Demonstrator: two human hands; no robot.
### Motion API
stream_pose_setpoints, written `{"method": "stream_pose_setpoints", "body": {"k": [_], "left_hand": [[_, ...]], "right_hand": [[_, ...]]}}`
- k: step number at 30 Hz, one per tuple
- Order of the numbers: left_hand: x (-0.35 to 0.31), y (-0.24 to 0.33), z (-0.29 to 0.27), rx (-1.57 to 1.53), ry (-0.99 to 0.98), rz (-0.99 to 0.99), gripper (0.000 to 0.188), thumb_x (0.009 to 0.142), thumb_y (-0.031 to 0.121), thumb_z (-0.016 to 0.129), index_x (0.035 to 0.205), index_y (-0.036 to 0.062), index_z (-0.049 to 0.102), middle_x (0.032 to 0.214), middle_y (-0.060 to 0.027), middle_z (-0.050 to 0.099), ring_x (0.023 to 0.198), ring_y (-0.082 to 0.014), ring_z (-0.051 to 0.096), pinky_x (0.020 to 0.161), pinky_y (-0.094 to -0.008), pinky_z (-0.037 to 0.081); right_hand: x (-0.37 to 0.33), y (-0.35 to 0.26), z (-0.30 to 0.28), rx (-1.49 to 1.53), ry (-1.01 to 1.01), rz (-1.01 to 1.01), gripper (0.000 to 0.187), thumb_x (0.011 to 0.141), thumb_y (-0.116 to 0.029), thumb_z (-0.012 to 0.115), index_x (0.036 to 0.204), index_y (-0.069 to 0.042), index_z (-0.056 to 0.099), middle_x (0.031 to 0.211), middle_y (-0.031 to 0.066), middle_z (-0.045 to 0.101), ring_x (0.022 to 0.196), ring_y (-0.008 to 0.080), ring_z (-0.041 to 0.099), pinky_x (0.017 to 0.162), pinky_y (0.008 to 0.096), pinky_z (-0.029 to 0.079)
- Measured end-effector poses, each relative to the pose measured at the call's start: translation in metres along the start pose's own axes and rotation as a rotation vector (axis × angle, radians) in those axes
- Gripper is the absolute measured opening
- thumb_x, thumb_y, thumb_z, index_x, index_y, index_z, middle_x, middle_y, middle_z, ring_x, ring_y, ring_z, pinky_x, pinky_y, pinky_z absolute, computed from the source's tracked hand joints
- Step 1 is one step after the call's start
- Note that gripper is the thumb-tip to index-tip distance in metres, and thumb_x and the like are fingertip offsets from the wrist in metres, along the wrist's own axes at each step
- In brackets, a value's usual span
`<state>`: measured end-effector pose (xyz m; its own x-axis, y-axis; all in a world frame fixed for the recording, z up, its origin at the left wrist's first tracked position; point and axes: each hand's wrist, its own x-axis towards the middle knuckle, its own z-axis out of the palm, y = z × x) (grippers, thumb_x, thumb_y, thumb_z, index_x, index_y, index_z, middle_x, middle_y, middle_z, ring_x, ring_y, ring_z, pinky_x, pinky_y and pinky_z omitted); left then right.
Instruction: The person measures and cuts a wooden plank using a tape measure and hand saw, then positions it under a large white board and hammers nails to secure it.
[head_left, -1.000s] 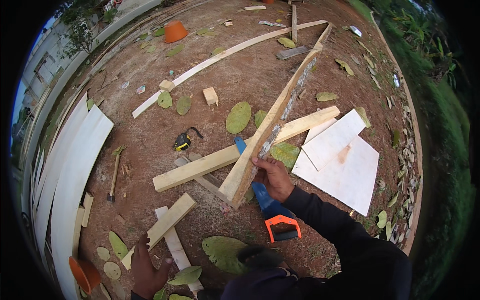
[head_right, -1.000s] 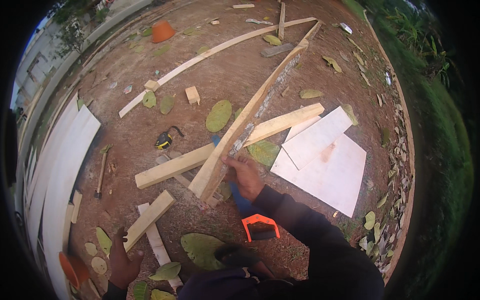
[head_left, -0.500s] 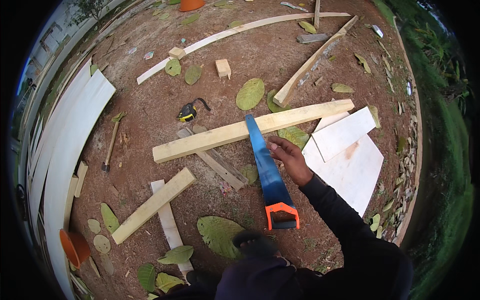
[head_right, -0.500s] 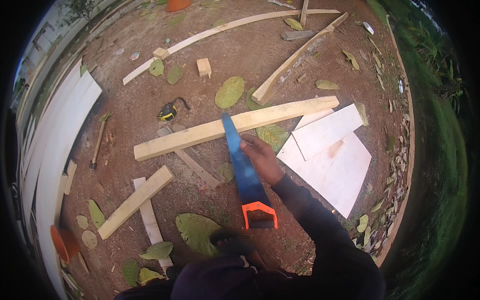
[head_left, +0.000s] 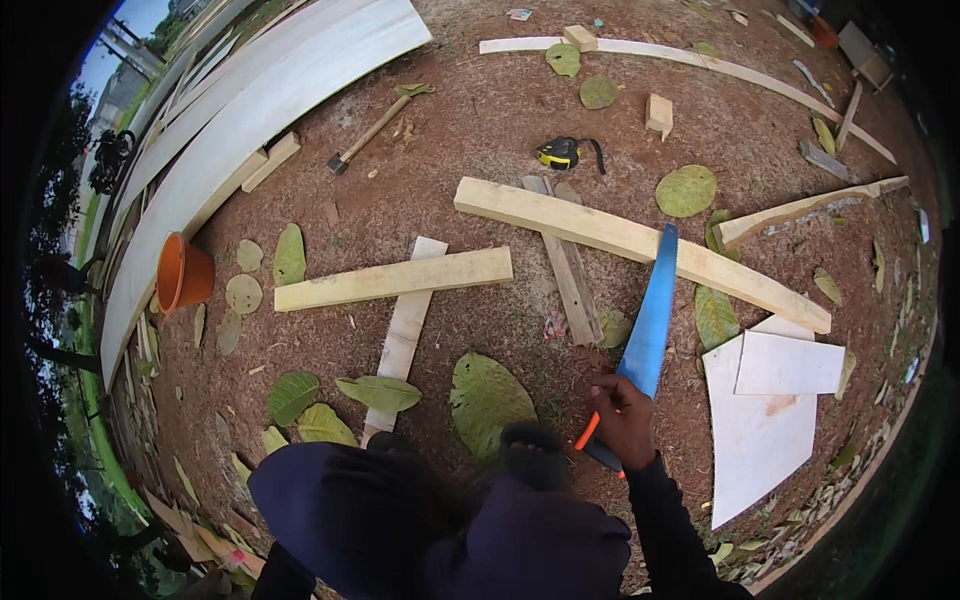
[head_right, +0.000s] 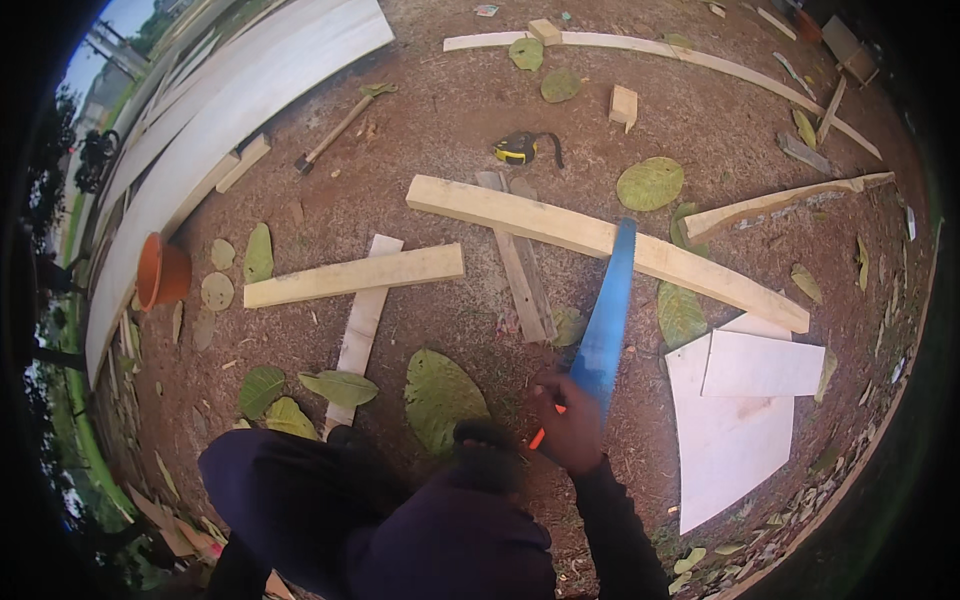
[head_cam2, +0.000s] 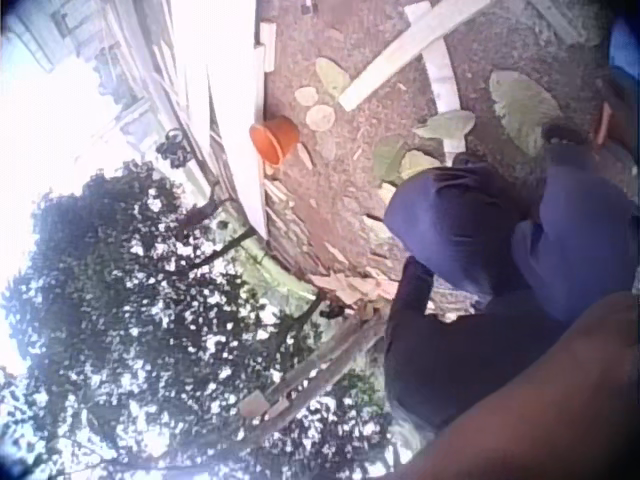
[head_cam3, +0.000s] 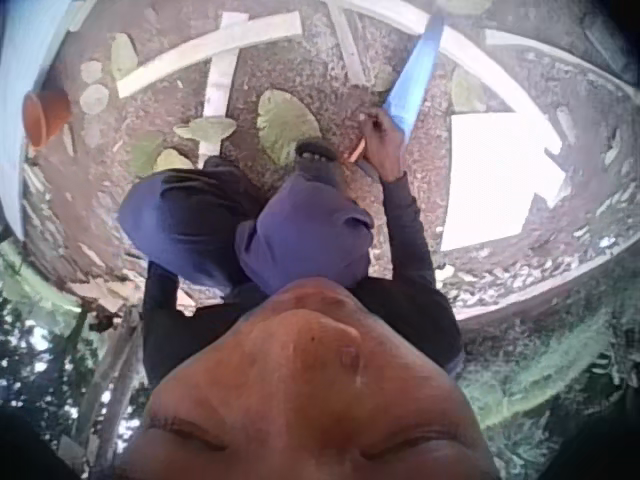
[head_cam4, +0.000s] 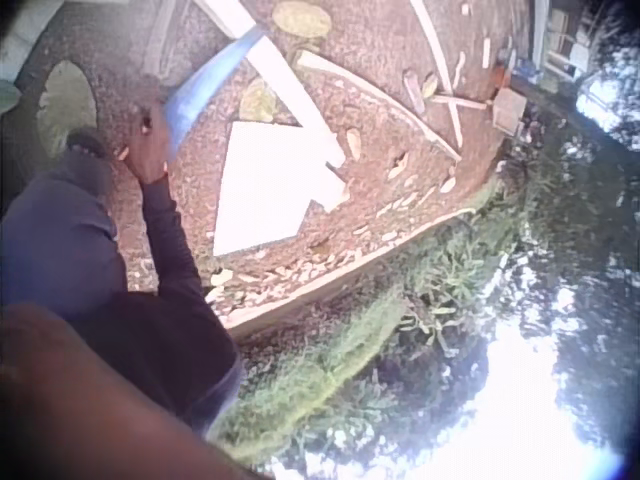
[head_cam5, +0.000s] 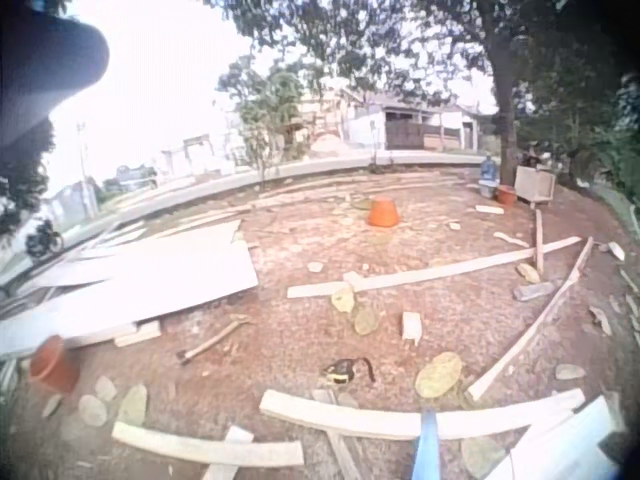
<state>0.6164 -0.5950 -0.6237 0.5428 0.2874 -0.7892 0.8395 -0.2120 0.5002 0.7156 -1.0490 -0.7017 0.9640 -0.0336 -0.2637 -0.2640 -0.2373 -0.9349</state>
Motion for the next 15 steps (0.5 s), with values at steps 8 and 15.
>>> {"method": "stream_pose_setpoints", "body": {"k": [8, 15], "left_hand": [[0.005, -0.017, 0.013, -0.039, 0.011, 0.097, 0.049, 0.106, 0.044, 0.056, 0.124, 0.0009, 0.069, 0.114, -0.0077, 0.072, 0.113, -0.0194, 0.064, 0.097, -0.0383, 0.048], [-0.032, 0.020, 0.052, -0.129, -0.213, 0.206, 0.040, 0.105, 0.034, 0.059, 0.130, 0.0025, 0.066, 0.119, -0.0100, 0.070, 0.110, -0.0193, 0.065, 0.100, -0.0317, 0.048]], "right_hand": [[0.002, 0.021, 0.013, -0.187, -0.136, -0.059, 0.018, 0.093, -0.009, 0.065, 0.107, 0.000, 0.070, 0.095, 0.0142, 0.073, 0.084, 0.0232, 0.071, 0.078, 0.0361, 0.054], [0.036, 0.008, 0.049, -0.185, -0.193, -0.368, 0.017, 0.092, -0.008, 0.066, 0.108, -0.001, 0.068, 0.094, 0.0140, 0.070, 0.089, 0.0283, 0.068, 0.085, 0.0377, 0.052]]}}
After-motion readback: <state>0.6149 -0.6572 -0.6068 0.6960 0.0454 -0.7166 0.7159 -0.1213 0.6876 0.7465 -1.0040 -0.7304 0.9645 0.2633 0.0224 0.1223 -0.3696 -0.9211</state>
